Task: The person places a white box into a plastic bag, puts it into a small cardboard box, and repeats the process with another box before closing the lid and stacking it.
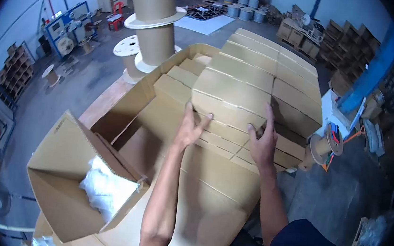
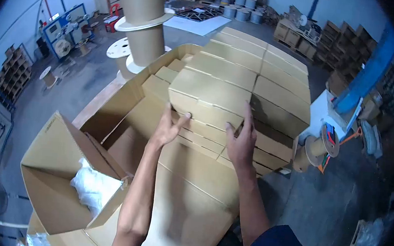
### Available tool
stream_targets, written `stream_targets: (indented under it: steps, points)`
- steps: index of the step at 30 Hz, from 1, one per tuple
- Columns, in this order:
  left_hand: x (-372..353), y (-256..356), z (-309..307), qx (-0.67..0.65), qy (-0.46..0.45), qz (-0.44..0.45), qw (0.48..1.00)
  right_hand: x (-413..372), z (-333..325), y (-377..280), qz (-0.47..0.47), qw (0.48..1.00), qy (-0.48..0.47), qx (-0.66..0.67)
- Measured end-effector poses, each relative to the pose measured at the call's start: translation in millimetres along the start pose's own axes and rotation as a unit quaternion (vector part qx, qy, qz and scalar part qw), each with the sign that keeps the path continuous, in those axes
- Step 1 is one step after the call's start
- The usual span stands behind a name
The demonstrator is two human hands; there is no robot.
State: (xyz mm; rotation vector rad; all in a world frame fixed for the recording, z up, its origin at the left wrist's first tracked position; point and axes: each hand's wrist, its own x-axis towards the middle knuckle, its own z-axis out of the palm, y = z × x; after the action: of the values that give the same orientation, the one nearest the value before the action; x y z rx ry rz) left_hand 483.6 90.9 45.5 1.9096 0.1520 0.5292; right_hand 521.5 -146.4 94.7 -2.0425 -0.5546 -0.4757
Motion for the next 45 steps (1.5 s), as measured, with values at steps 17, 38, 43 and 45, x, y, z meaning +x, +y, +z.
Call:
stream_targets:
  steps: [17, 38, 43, 45]
  points:
    - [8, -181, -36, -0.173, 0.467, -0.308, 0.811, 13, 338, -14, -0.047, 0.993, -0.109, -0.017]
    - [104, -167, -53, 0.294, 0.185, -0.156, 0.925, 11, 397, 33, 0.186, 0.943, -0.221, -0.168]
    - [57, -178, -82, 0.430, 0.034, -0.331, 0.839, -66, 350, 24, 0.057, 0.886, -0.458, 0.038]
    - [9, -200, -99, 0.422, 0.117, -0.304, 0.846, -57, 340, 49, -0.077, 0.830, -0.528, 0.165]
